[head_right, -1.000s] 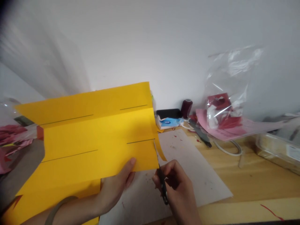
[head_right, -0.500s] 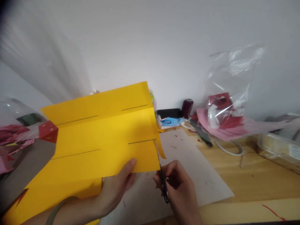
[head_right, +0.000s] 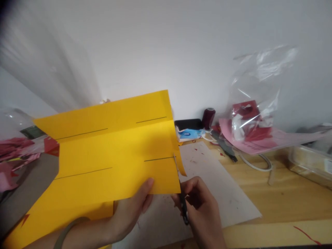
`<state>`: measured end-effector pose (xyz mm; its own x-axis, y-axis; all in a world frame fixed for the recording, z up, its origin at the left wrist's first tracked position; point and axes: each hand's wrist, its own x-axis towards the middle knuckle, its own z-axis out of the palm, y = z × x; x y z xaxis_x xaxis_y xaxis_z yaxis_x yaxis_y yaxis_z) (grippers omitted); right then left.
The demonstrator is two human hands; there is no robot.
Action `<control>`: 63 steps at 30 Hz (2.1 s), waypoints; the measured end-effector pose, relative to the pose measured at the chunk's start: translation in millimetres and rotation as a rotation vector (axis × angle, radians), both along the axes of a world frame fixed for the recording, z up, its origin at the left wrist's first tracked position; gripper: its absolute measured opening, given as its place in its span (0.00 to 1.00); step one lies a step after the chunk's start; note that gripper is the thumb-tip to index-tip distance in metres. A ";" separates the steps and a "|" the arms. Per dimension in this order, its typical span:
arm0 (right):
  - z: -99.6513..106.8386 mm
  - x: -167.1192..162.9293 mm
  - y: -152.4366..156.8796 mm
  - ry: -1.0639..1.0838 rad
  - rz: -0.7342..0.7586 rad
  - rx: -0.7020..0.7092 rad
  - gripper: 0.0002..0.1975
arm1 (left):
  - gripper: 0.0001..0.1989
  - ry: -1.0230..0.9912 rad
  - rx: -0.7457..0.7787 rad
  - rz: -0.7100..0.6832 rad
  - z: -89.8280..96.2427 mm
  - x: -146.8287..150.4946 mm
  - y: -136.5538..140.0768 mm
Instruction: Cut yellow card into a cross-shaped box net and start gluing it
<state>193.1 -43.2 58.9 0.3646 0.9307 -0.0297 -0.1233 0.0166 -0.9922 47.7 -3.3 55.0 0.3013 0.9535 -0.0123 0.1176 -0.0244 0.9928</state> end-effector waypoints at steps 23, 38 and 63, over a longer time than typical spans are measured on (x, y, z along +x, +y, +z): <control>-2.6 3.4 -0.9 -0.001 0.059 -0.017 0.22 | 0.29 -0.033 0.010 0.009 0.0 2.7 -2.6; 4.6 -7.1 -3.3 0.134 -0.071 -0.039 0.26 | 0.29 -0.085 -0.018 -0.002 -5.1 2.3 -2.5; -5.1 4.2 -8.0 0.020 -0.005 -0.029 0.20 | 0.18 -0.495 -0.232 0.044 -5.5 1.6 1.0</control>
<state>197.3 -51.2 53.7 0.3686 0.9274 -0.0640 -0.1433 -0.0114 -0.9896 49.3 -2.4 49.5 0.2847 0.9543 -0.0909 -0.3688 0.1966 0.9085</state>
